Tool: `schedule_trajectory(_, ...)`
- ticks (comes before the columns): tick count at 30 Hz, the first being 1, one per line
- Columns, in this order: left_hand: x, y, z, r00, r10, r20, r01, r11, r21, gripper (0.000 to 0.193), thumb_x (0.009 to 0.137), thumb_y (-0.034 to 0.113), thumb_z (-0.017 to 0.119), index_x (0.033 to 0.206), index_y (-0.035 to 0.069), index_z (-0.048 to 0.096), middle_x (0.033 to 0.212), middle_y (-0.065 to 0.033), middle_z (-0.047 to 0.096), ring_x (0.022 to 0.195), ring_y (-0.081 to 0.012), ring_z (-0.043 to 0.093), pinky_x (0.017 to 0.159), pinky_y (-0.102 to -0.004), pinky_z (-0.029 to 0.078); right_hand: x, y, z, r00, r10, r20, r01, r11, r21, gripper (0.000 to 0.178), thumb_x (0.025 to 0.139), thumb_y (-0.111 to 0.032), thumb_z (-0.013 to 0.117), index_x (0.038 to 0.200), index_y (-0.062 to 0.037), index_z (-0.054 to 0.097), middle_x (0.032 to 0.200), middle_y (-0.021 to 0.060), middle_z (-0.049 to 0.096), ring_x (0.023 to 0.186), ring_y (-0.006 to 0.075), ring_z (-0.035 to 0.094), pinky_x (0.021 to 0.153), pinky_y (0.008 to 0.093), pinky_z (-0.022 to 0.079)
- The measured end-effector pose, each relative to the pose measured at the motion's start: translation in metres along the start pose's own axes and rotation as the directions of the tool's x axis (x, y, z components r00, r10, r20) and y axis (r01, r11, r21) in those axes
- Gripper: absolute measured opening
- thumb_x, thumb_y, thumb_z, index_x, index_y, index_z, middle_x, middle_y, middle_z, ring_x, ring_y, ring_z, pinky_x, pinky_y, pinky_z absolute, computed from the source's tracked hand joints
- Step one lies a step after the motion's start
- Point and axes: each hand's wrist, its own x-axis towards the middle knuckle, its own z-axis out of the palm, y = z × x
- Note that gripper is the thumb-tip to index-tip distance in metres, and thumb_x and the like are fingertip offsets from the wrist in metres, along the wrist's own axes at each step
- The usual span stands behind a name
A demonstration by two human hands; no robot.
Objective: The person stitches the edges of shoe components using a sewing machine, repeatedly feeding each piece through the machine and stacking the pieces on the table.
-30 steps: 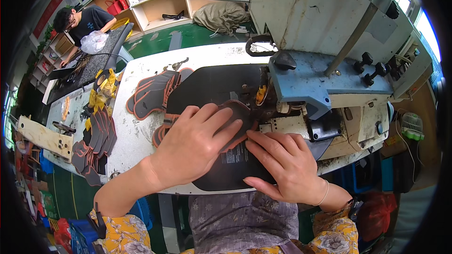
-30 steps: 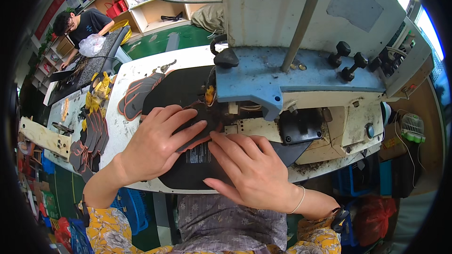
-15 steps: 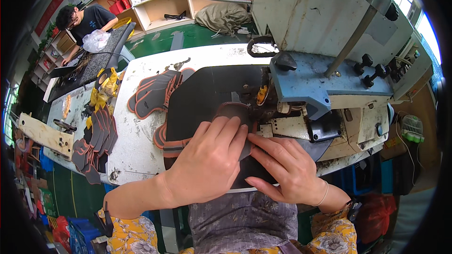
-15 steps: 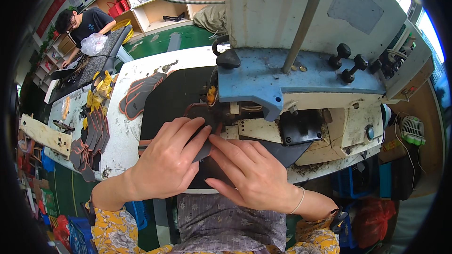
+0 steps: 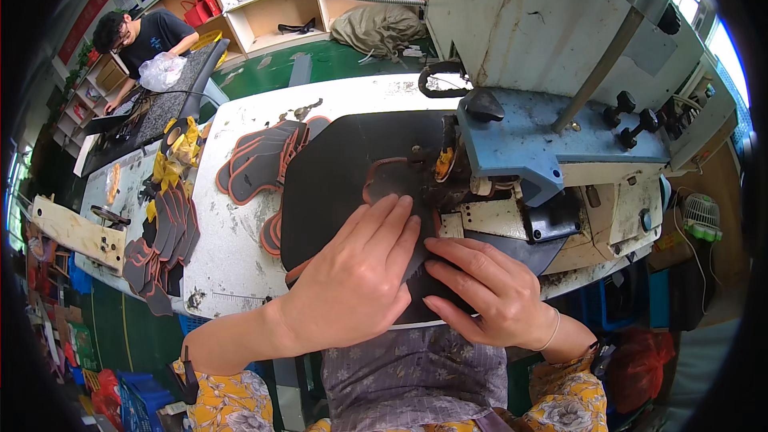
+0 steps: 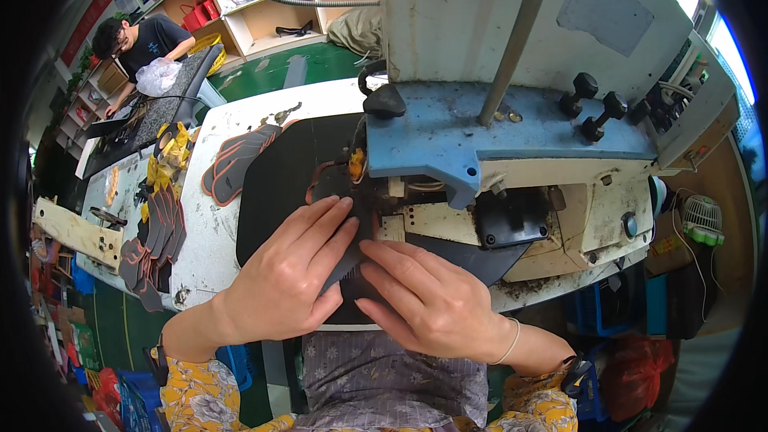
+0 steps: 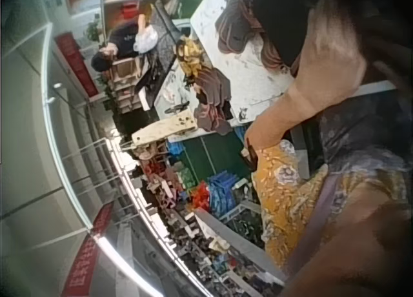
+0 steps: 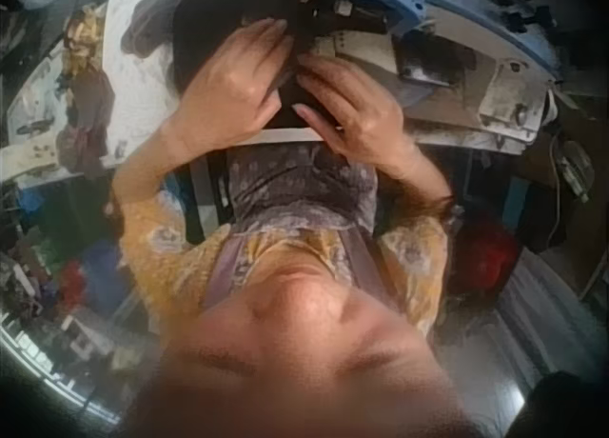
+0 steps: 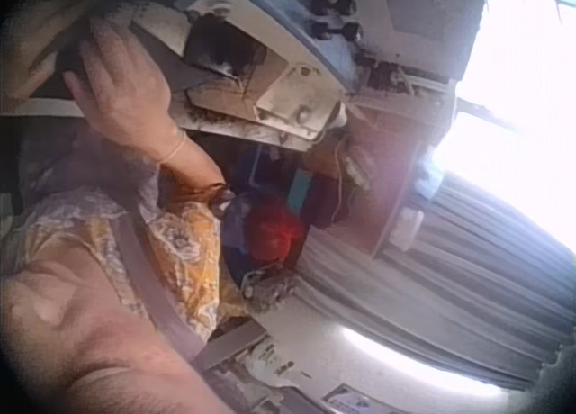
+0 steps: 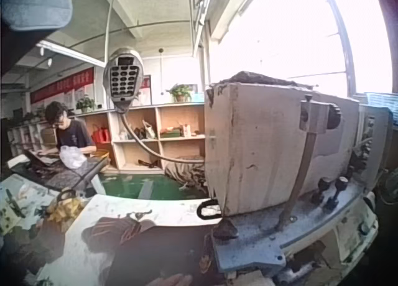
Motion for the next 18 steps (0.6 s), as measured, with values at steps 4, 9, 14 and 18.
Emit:
schedule_trajectory(4, 0.003, -0.005, 0.000, 0.999, 0.028, 0.027, -0.030, 0.996, 0.087, 0.062, 0.078, 0.018, 0.066, 0.128, -0.018, 0.055, 0.137, -0.0331, 0.054, 0.134, -0.0427, 0.050, 0.114, -0.0491, 0.040, -0.002, 0.000, 0.000, 1.000, -0.004, -0.014, 0.004, 1.000, 0.000, 0.031, 0.080, -0.017, 0.081, 0.101, 0.0021, 0.070, 0.119, 0.0166, 0.067, 0.100, 0.0296, 0.070, 0.082, 0.0347, 0.059)
schedule_trajectory(9, 0.009, -0.016, 0.007, 1.000, 0.015, 0.006, -0.016, 0.992, 0.123, 0.055, 0.083, 0.008, 0.059, 0.131, -0.017, 0.053, 0.142, -0.0317, 0.051, 0.138, -0.0421, 0.047, 0.116, -0.0494, 0.039, -0.003, 0.001, -0.002, 0.999, -0.009, -0.033, 0.009, 1.000, 0.003, 0.030, 0.079, -0.015, 0.081, 0.101, 0.0016, 0.071, 0.116, 0.0153, 0.068, 0.097, 0.0287, 0.071, 0.080, 0.0340, 0.059)
schedule_trajectory(14, 0.008, -0.052, 0.008, 0.994, -0.059, -0.095, 0.057, 0.998, -0.029, 0.063, 0.077, -0.010, 0.052, 0.139, -0.002, 0.055, 0.150, -0.0235, 0.047, 0.143, -0.0406, 0.042, 0.119, -0.0475, 0.036, -0.003, 0.000, 0.001, 0.993, -0.064, -0.095, 0.066, 0.998, 0.013, 0.028, 0.078, -0.013, 0.081, 0.101, 0.0014, 0.073, 0.110, 0.0133, 0.072, 0.088, 0.0240, 0.072, 0.073, 0.0305, 0.059)
schedule_trajectory(18, -0.025, -0.110, -0.005, 0.781, -0.474, -0.407, 0.266, 0.842, -0.469, 0.056, 0.092, -0.008, 0.050, 0.146, 0.007, 0.056, 0.127, -0.0112, 0.068, 0.101, -0.0190, 0.068, 0.094, -0.0305, 0.054, -0.017, -0.021, 0.015, 0.936, -0.310, -0.170, 0.346, 0.901, 0.262, 0.022, 0.078, -0.008, 0.079, 0.098, 0.0006, 0.075, 0.104, 0.0124, 0.075, 0.079, 0.0167, 0.071, 0.068, 0.0253, 0.057)
